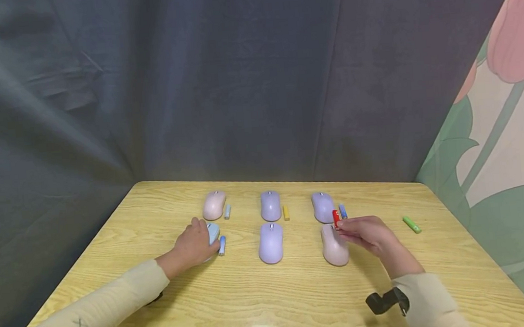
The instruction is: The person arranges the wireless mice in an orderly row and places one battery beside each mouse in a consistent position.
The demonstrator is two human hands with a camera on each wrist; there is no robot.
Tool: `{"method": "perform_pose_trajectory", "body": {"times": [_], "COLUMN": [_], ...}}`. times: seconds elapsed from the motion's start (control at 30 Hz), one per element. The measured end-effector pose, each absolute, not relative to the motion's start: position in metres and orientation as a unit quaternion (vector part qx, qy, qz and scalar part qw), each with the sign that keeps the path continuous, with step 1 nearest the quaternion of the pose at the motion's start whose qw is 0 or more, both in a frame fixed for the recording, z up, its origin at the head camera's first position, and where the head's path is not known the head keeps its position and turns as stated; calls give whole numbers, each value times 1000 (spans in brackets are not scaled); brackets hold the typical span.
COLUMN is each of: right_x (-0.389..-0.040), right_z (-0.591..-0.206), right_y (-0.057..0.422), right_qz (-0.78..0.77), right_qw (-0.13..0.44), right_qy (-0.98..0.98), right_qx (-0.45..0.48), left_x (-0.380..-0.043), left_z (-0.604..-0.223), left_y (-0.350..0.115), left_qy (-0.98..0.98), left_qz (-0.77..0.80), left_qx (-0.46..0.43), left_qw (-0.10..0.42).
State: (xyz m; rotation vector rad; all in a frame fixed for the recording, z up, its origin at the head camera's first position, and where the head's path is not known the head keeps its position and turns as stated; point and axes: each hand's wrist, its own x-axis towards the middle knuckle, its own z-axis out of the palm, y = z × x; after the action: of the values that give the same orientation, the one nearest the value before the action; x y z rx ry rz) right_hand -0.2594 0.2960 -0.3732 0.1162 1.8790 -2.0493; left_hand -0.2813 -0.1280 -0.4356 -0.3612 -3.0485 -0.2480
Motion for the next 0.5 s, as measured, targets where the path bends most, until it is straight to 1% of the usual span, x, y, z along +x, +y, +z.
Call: {"method": "perform_pose_trajectory", "body": {"times": [0.5], "right_x": [-257], "right_z": [-381], "right_y": [255], "right_qz": [-709], "right_qw": [175], "right_qy": [683], "right_qx": [24], "left_x": [-282], "left_z": [-435], "left_y": [-128], "left_qy": [-990], "left_qz": [-80], "left_qx": [-118], "left_qw": [26]}}
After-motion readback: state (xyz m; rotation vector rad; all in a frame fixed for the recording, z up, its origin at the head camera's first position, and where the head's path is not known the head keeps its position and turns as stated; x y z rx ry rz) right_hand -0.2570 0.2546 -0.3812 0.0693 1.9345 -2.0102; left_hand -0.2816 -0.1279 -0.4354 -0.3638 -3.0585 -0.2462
